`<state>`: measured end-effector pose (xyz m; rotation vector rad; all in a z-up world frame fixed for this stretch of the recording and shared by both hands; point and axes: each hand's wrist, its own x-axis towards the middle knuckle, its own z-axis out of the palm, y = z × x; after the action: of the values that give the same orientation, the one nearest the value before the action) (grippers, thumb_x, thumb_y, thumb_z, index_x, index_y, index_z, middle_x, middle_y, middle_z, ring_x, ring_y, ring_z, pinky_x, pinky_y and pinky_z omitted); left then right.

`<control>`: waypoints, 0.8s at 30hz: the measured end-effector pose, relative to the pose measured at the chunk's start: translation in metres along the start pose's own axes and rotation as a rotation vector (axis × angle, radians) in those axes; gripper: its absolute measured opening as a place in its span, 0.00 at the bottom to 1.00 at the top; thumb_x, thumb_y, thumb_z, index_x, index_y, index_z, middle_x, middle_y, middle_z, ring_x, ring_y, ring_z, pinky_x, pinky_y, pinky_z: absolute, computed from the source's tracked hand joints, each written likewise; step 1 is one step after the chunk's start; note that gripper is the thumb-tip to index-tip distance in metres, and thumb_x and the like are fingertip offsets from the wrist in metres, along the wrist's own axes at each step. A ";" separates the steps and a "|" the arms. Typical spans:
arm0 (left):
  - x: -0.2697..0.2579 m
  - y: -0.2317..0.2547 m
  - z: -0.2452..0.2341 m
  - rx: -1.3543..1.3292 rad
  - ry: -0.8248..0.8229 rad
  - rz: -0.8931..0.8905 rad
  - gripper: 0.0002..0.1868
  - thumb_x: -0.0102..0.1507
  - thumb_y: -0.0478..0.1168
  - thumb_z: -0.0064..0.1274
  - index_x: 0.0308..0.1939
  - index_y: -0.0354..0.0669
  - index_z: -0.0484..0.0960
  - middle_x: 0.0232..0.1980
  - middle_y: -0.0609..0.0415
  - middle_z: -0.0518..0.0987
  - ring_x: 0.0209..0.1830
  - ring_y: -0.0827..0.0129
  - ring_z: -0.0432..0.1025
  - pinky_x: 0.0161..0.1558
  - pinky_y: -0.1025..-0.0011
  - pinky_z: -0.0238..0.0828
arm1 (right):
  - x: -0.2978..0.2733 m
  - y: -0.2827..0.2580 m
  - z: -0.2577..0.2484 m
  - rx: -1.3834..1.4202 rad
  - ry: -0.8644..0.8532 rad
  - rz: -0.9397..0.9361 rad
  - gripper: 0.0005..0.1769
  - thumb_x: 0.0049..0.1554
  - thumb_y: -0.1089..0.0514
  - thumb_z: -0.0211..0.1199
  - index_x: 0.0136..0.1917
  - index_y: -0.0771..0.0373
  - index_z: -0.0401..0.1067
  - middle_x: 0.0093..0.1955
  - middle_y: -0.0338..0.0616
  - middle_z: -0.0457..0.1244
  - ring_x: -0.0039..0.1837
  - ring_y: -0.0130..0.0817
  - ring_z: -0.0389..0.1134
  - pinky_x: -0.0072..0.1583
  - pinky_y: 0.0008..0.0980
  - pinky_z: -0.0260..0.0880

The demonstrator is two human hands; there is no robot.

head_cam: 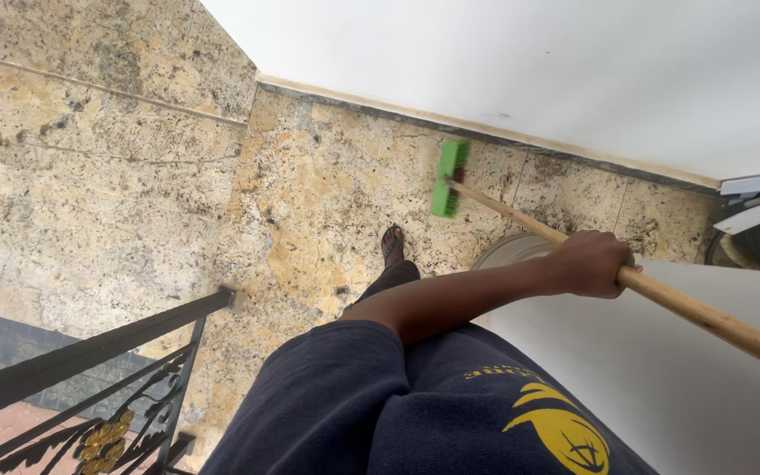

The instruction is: The person sweeps a tiled floor and stairs using a broom.

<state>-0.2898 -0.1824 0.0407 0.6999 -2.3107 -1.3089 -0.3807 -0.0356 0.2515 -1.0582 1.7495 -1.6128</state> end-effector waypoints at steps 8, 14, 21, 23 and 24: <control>0.046 -0.095 -0.028 -0.051 0.011 -0.076 0.06 0.49 0.36 0.57 0.29 0.45 0.86 0.28 0.53 0.84 0.30 0.59 0.79 0.35 0.59 0.75 | 0.064 -0.025 0.114 -0.163 0.022 -0.027 0.15 0.78 0.53 0.53 0.53 0.67 0.67 0.31 0.35 0.52 0.38 0.29 0.61 0.66 0.45 0.73; 0.036 -0.141 -0.117 -0.014 0.178 -0.135 0.03 0.49 0.35 0.57 0.25 0.44 0.86 0.24 0.52 0.82 0.25 0.59 0.77 0.33 0.59 0.75 | 0.107 -0.041 0.198 -0.069 -0.086 -0.078 0.13 0.78 0.60 0.50 0.52 0.68 0.68 0.30 0.38 0.56 0.35 0.29 0.62 0.59 0.44 0.78; -0.008 -0.178 -0.216 0.004 0.414 -0.200 0.10 0.45 0.35 0.58 0.30 0.45 0.89 0.22 0.47 0.80 0.24 0.53 0.76 0.30 0.57 0.74 | 0.146 -0.027 0.273 0.012 -0.253 -0.069 0.13 0.79 0.63 0.53 0.52 0.71 0.71 0.30 0.39 0.56 0.35 0.30 0.64 0.59 0.51 0.80; -0.020 -0.193 -0.237 0.050 0.416 -0.280 0.07 0.47 0.35 0.58 0.28 0.45 0.89 0.24 0.47 0.81 0.25 0.52 0.77 0.31 0.57 0.74 | 0.154 -0.016 0.292 0.042 -0.316 -0.074 0.12 0.79 0.65 0.53 0.52 0.73 0.72 0.30 0.41 0.57 0.35 0.31 0.65 0.61 0.53 0.80; -0.026 -0.200 -0.244 0.090 0.404 -0.355 0.05 0.50 0.36 0.57 0.27 0.44 0.88 0.25 0.47 0.81 0.26 0.52 0.77 0.33 0.57 0.74 | 0.158 -0.009 0.302 0.090 -0.351 -0.066 0.12 0.78 0.65 0.54 0.52 0.73 0.72 0.30 0.40 0.56 0.35 0.30 0.64 0.61 0.53 0.79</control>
<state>-0.0868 -0.4191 -0.0170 1.3197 -1.9826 -1.0779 -0.2206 -0.3365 0.2362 -1.2777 1.4119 -1.4261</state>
